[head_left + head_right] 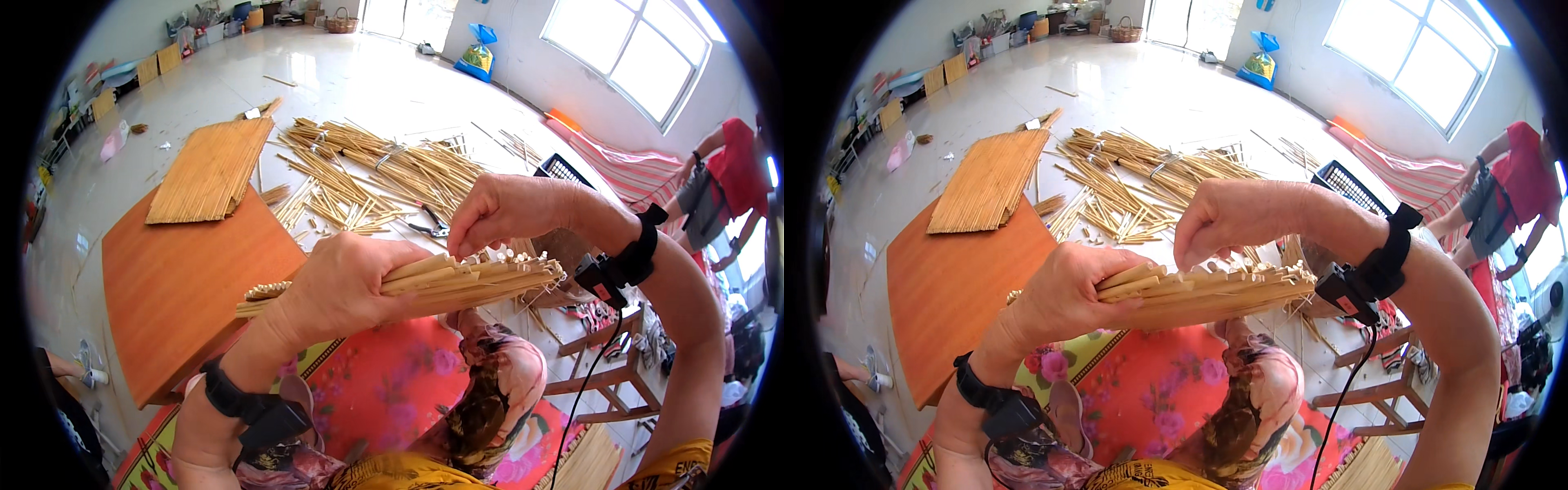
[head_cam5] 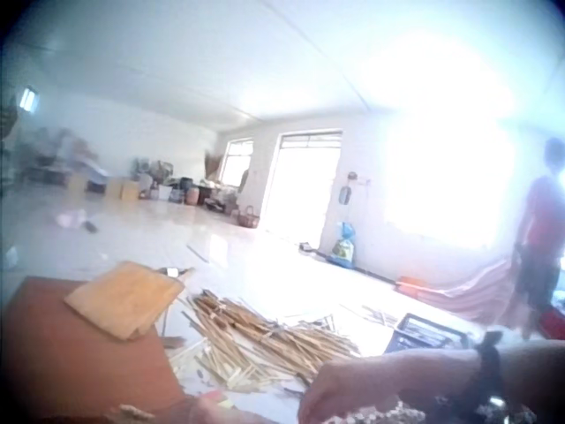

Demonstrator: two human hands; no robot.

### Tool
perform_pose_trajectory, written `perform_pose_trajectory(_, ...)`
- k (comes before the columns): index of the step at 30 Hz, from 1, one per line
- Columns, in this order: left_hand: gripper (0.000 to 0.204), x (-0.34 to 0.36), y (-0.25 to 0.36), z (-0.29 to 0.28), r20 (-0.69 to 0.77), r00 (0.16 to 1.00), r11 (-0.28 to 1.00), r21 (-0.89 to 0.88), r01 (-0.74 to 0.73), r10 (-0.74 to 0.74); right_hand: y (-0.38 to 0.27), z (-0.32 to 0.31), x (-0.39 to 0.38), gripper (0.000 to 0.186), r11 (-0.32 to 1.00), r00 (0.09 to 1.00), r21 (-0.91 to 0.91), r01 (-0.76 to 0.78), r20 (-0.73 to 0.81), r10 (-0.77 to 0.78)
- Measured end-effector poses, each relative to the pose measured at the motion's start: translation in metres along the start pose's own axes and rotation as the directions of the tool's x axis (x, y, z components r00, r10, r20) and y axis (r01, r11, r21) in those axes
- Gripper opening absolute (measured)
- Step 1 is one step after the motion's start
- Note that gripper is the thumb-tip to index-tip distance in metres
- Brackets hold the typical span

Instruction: The person uses a needle and thread to sew together numerous straw sticks into a large circular mat, occasionally using scissors to trim the thread and smoothing the surface with their hands.

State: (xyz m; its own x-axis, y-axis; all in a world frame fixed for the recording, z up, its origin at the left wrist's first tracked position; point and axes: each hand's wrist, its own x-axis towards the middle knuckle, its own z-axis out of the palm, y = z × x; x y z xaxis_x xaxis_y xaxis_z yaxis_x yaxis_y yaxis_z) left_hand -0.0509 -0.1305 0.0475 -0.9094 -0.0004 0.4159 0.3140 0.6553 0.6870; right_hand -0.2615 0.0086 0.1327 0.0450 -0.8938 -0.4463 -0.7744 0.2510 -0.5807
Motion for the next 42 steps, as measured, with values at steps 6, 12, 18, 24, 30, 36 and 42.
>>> perform_pose_trajectory(6, 0.035, -0.003, -0.003, -0.012, -0.064, 0.996, 0.997, -0.045, 0.054, -0.057, 0.001, -0.011, 0.012, 0.017, 0.992, 0.998, 0.115, -0.061, 0.009, 0.061)
perform_pose_trajectory(12, 0.035, -0.003, -0.008, -0.014, -0.006, 0.982, 0.947, -0.264, 0.182, -0.190, -0.014, -0.018, 0.020, 0.016, 0.999, 0.998, 0.024, -0.049, 0.035, 0.048)
perform_pose_trajectory(18, 0.031, -0.011, -0.016, -0.002, -0.121, 0.991, 0.982, 0.188, -0.031, 0.054, -0.016, -0.012, 0.022, 0.017, 0.995, 0.993, -0.005, -0.105, 0.062, 0.105)
perform_pose_trajectory(24, 0.026, -0.015, -0.025, -0.030, -0.039, 0.998, 0.999, -0.016, -0.042, 0.041, -0.041, -0.003, 0.021, 0.018, 0.983, 0.989, 0.111, -0.145, 0.002, 0.145)
perform_pose_trajectory(30, 0.021, -0.023, -0.023, -0.045, 0.108, 0.992, 0.956, -0.292, -0.024, 0.058, -0.061, 0.012, 0.018, 0.017, 0.977, 0.988, 0.179, -0.118, 0.117, 0.098)
perform_pose_trajectory(36, 0.020, -0.026, -0.035, -0.045, 0.174, 0.982, 0.952, -0.306, -0.022, 0.079, -0.039, 0.030, 0.023, 0.018, 0.933, 0.987, 0.328, -0.146, 0.107, 0.117)
perform_pose_trajectory(42, 0.022, -0.020, -0.039, -0.040, 0.187, 0.981, 0.962, -0.274, -0.002, 0.055, -0.021, 0.027, 0.021, 0.020, 0.887, 0.986, 0.438, -0.147, 0.131, 0.099)
